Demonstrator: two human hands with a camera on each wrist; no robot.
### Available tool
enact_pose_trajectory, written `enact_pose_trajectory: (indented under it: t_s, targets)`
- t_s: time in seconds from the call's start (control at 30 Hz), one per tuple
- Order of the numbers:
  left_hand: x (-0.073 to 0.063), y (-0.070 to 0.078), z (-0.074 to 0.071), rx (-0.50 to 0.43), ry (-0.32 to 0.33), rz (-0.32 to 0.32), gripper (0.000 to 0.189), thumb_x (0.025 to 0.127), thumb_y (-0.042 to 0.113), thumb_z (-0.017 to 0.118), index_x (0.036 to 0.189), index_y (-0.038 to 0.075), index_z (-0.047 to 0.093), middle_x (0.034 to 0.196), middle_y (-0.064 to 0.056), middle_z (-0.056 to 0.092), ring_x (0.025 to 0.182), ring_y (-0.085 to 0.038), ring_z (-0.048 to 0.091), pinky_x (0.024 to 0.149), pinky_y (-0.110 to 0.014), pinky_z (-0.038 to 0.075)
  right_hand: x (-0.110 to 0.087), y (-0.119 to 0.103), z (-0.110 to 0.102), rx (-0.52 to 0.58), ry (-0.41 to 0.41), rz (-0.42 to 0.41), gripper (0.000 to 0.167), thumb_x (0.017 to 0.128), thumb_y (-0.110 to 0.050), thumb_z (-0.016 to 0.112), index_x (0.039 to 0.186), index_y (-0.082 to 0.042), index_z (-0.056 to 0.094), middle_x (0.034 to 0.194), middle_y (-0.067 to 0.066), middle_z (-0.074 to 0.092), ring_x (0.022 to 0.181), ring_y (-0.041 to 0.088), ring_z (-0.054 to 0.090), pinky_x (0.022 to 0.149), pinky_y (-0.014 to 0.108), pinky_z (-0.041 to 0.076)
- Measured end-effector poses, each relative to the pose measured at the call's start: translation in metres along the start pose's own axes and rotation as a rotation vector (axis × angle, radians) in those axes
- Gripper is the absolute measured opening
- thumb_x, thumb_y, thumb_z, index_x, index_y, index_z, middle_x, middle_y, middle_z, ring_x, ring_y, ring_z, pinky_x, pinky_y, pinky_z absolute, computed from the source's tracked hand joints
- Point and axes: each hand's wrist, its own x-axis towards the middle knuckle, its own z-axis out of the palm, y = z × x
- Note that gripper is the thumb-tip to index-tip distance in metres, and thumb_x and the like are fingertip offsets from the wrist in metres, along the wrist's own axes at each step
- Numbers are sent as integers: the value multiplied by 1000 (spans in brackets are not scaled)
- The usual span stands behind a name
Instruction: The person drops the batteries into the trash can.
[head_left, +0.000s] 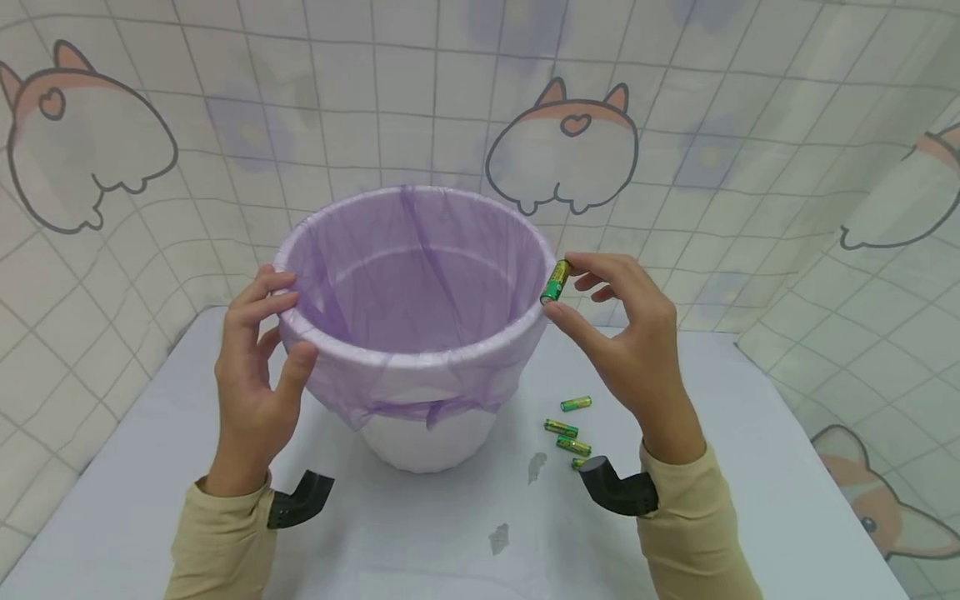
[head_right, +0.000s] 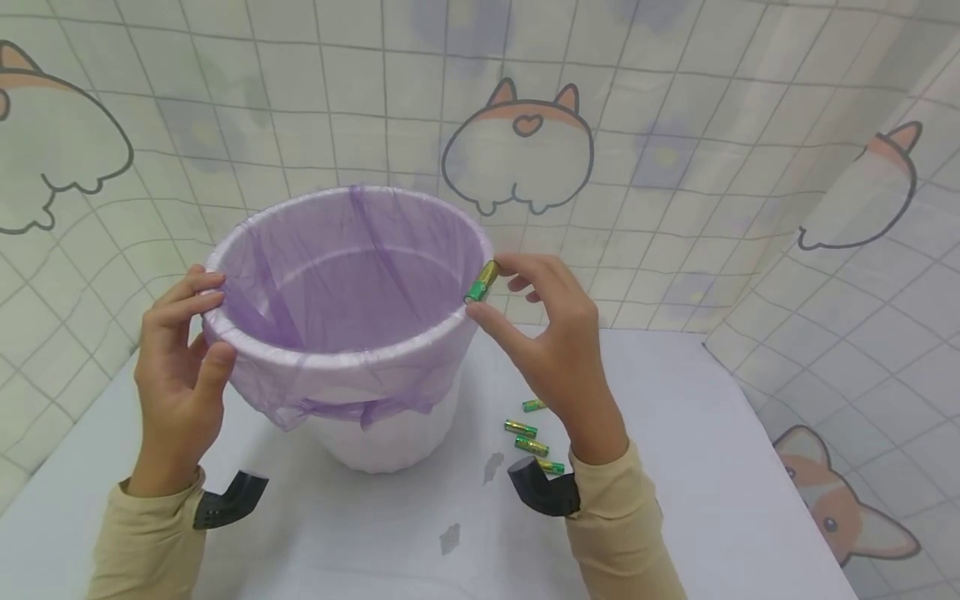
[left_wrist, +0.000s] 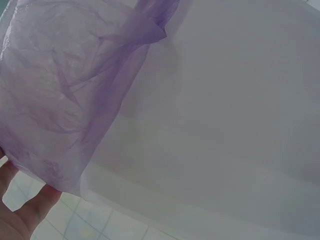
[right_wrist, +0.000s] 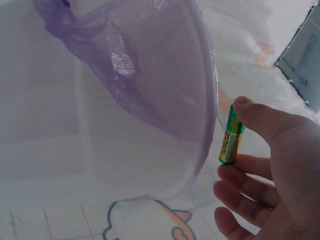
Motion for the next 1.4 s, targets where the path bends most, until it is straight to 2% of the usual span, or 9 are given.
enact_pose_trajectory:
  t_s: [0.37,1.03,1.4]
  targets:
    - [1,0,-1,15,1,7,54,92,26,66,120,-16,48,138,-10,51,145,-30,30,95,-22,46,7,-4,9,31,6,6,44,75,-7,80,118,-7,67,113,7,69,94,20,61,81,24,46]
    - [-2,-1,-1,0,-12,9,53,92,24,66,120,-17,47,139,-11,50,146,-31,29,95,-22,46,8,0,19,-16,-27,19,40,78,-13,79,116,-8,68,102,6,67,83,16,54,72,26,40]
    - [-1,-1,-2,4,-15,19,53,92,24,66,120,-17,47,139,-11,50,146,-32,29,96,-22,46,5,3,18,-3,-59,26,38,81,-14,76,116,-4,66,108,7,67,87,16,54,73,26,41]
